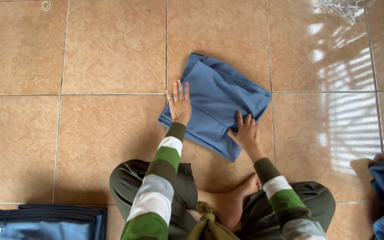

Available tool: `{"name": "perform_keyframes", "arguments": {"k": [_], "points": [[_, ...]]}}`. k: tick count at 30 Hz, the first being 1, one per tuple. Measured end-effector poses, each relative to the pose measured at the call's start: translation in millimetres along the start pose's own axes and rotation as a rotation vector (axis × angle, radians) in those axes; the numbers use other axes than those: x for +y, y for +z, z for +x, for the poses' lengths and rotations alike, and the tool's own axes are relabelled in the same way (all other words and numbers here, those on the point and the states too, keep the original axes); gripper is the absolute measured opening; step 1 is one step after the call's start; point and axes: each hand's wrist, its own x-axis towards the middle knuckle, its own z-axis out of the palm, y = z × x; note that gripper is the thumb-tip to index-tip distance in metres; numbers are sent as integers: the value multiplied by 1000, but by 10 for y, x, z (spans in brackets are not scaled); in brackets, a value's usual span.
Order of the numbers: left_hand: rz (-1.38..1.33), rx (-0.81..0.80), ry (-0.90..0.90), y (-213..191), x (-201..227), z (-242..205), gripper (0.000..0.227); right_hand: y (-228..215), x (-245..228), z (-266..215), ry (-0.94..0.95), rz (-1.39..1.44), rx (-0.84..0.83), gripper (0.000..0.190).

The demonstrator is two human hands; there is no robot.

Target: A person sits on the floor and neatly folds a pair of blue pants.

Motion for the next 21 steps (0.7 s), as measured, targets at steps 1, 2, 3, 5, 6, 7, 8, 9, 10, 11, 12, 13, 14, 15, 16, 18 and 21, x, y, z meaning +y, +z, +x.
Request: {"name": "perform_keyframes", "arguments": {"k": [1,2,3,5,6,7,8,9,10,11,12,13,14,15,16,18,21], "points": [[2,4,2,-78,131,-89,85,48,-128,-26,3,2,3,98],[-92,35,-53,-148,261,-180,83,102,-258,-51,56,-51,-4,97],[-188,60,-108,-207,400,-309,83,158,-387,-115,106,-106,-17,97],[-268,37,-106,-110,593,-651,86,177,-594,-210,167,-16,-66,102],[-347,18,-104,-68,695,-807,90,183,-687,-241,228,73,-111,107],[-349,21,-103,27,711,-884,90,276,-692,-202,229,71,-108,107],[-420,2,-86,125,727,-958,84,372,-697,-161,158,177,-219,97],[-489,-23,-71,227,727,-1069,77,469,-724,-152,82,285,-336,88],[-488,-24,-72,276,653,-1050,77,262,-703,-150,81,285,-337,88],[-467,-27,-28,323,575,-1026,75,54,-682,-137,14,321,-112,71],[-447,-29,16,369,496,-999,74,-156,-662,-121,-54,353,113,56],[-446,-27,15,388,450,-1002,74,-200,-649,-151,-55,354,115,56],[-406,-21,34,407,408,-1003,71,-243,-632,-179,-86,409,93,56],[-365,-15,56,429,367,-1004,69,-281,-616,-211,-114,465,71,56],[-363,-13,57,420,392,-982,69,-285,-520,-182,-113,467,73,56],[-386,76,25,417,400,-993,70,-283,-375,-157,-31,500,-92,64],[-317,124,-62,414,382,-977,69,-19,-109,-137,120,449,-44,69]]}}
